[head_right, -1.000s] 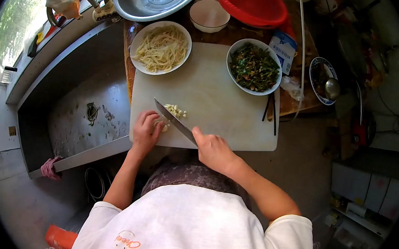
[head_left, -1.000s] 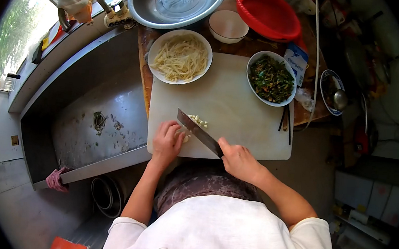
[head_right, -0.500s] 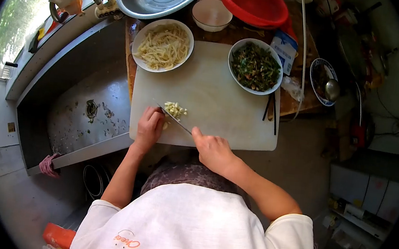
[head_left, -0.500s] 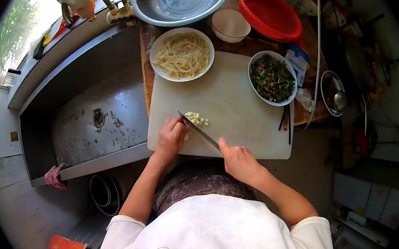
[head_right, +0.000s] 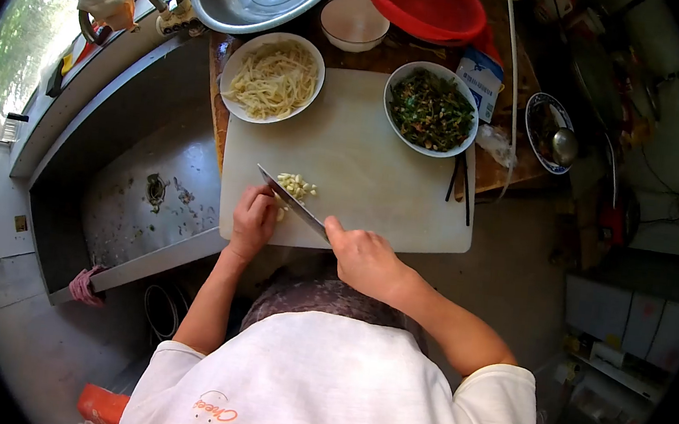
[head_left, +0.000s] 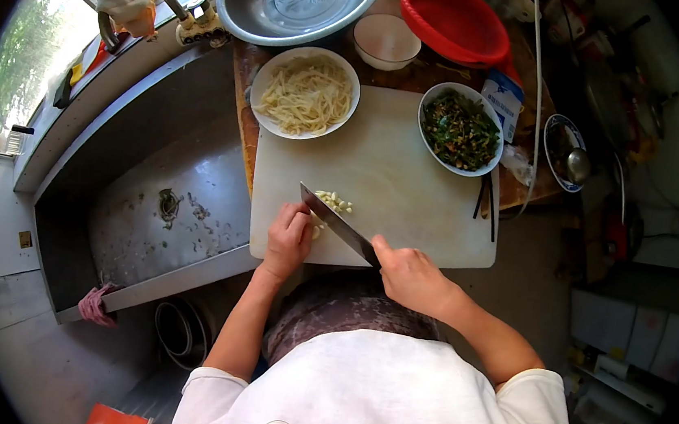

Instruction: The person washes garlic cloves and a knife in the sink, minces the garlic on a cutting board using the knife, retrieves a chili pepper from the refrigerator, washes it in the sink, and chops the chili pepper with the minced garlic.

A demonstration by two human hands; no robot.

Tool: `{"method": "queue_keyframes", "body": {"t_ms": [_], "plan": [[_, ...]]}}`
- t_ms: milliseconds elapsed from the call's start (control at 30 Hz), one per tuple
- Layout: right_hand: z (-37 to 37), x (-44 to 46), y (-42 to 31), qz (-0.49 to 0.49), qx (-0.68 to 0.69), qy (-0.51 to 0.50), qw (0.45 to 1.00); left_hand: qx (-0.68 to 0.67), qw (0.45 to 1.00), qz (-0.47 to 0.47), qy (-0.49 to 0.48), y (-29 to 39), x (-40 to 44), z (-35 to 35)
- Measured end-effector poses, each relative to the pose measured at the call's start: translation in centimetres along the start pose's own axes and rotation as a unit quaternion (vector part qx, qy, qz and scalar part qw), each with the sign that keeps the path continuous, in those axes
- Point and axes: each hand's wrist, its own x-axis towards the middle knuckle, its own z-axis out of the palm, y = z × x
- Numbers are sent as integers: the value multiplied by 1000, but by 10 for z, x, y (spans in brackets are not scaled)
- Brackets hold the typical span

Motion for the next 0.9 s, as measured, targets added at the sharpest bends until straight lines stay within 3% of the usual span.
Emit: {"method": "queue_keyframes", "body": {"t_ms": [467, 900], "plan": [[22, 11, 19, -10, 60, 26, 998, -12, 1000, -28, -6, 5, -1, -7], [6, 3, 6, -20, -34, 13, 999, 15, 1000, -25, -8, 4, 0, -2]]}}
